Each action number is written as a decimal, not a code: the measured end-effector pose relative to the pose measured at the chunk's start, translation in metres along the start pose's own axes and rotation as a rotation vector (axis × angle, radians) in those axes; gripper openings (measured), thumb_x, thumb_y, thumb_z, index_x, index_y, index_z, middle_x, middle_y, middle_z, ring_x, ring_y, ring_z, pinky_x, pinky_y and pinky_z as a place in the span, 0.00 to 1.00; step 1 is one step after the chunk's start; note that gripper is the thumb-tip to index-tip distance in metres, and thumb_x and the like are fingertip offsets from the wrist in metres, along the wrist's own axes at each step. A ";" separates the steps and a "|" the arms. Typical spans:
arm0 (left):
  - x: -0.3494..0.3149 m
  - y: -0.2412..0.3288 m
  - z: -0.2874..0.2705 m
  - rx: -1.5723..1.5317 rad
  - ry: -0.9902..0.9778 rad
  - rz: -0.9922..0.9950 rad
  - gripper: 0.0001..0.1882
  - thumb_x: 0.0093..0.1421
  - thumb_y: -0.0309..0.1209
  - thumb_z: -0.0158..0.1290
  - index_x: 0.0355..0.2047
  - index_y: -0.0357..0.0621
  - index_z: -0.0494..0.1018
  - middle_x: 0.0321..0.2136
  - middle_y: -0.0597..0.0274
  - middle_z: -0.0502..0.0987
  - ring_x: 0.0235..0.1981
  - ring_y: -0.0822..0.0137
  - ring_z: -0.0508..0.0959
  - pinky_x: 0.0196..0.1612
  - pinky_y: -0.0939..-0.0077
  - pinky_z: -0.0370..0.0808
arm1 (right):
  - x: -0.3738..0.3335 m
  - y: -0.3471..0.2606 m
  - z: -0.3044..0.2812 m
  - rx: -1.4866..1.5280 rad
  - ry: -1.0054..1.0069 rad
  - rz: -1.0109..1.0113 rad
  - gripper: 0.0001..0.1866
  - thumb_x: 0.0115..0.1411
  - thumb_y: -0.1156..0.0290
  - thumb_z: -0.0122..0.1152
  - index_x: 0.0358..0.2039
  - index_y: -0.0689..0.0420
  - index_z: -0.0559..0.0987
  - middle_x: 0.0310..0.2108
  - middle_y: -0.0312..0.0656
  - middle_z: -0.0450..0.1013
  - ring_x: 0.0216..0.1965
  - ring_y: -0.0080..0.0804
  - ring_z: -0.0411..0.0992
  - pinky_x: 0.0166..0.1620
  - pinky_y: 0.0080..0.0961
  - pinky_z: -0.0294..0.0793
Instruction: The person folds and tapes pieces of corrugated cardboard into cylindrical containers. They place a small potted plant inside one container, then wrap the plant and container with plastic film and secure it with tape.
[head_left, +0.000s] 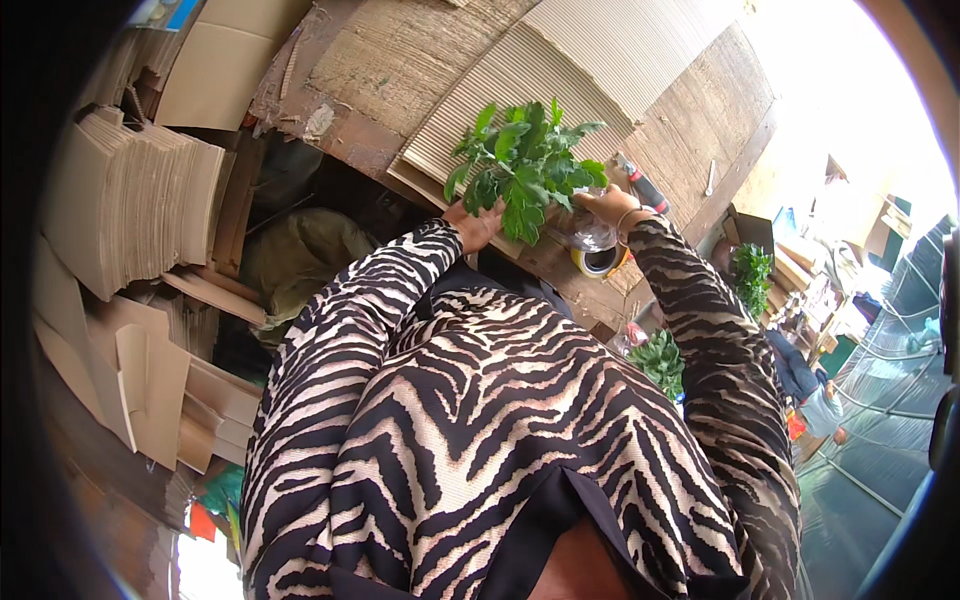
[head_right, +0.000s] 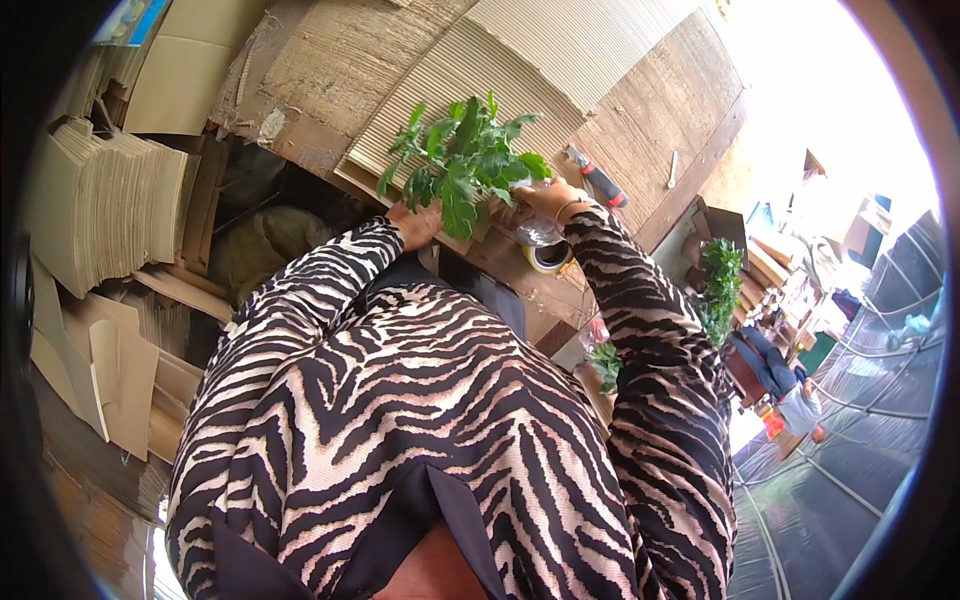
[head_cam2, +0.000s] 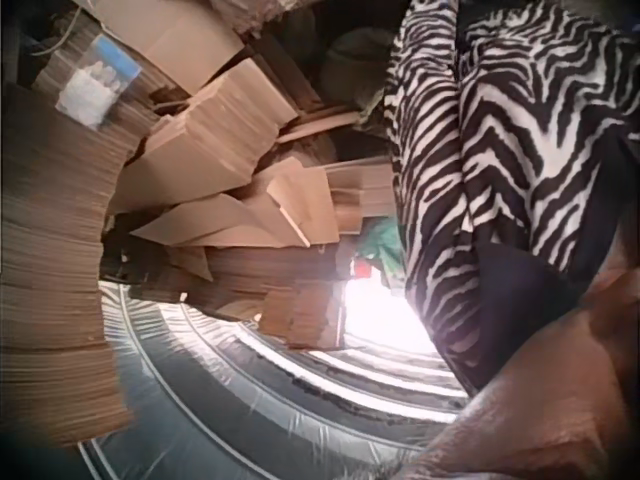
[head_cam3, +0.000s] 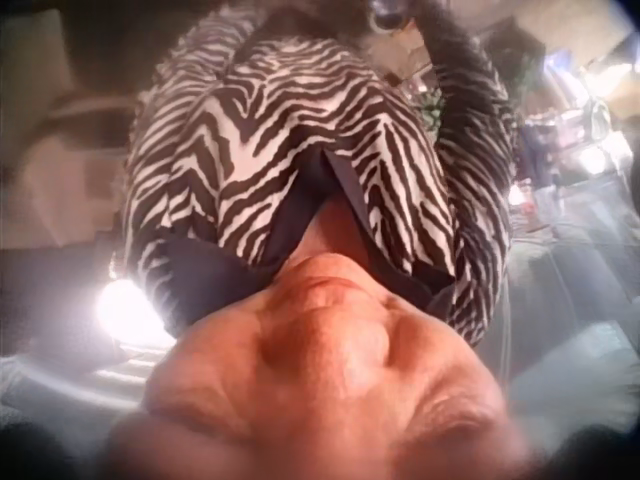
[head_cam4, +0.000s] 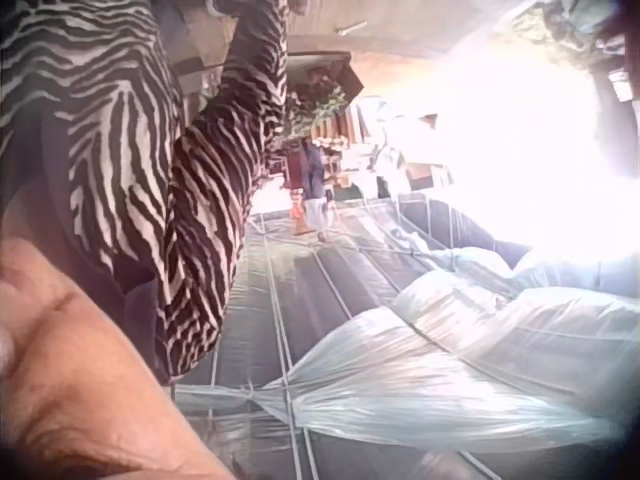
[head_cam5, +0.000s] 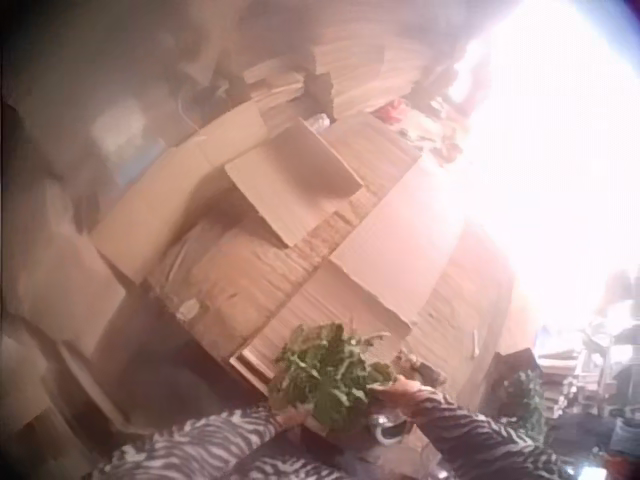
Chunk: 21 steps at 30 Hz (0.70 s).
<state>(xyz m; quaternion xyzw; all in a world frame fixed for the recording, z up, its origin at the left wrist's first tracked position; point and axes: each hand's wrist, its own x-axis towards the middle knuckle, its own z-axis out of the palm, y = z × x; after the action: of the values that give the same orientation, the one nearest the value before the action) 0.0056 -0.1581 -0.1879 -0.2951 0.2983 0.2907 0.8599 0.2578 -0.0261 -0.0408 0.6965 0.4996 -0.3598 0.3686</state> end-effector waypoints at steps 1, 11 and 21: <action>0.011 0.001 -0.023 -0.407 -0.056 -0.119 0.15 0.66 0.33 0.40 0.50 0.43 0.69 0.44 0.52 0.75 0.46 0.57 0.75 0.51 0.64 0.72 | 0.002 0.008 0.008 0.049 0.011 -0.027 0.39 0.53 0.38 0.61 0.59 0.49 0.70 0.49 0.51 0.75 0.47 0.45 0.76 0.51 0.34 0.74; 0.019 -0.012 -0.050 2.519 0.072 0.415 0.25 0.69 0.38 0.35 0.66 0.53 0.57 0.63 0.55 0.63 0.62 0.54 0.64 0.65 0.61 0.59 | -0.055 0.013 0.030 0.023 0.159 -0.306 0.66 0.34 0.40 0.77 0.69 0.52 0.52 0.60 0.55 0.60 0.59 0.51 0.65 0.58 0.39 0.68; -0.067 -0.018 0.033 2.599 -0.114 0.844 0.26 0.55 0.28 0.56 0.56 0.44 0.68 0.62 0.54 0.62 0.64 0.50 0.60 0.64 0.62 0.62 | -0.083 -0.025 0.014 0.000 0.171 -0.193 0.61 0.34 0.36 0.74 0.65 0.53 0.58 0.57 0.57 0.63 0.54 0.53 0.71 0.53 0.40 0.73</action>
<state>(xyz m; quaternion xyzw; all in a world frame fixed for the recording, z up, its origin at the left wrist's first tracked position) -0.0142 -0.1692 -0.1148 0.8428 0.3848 0.0530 0.3726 0.2118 -0.0686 0.0206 0.6734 0.5937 -0.3330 0.2884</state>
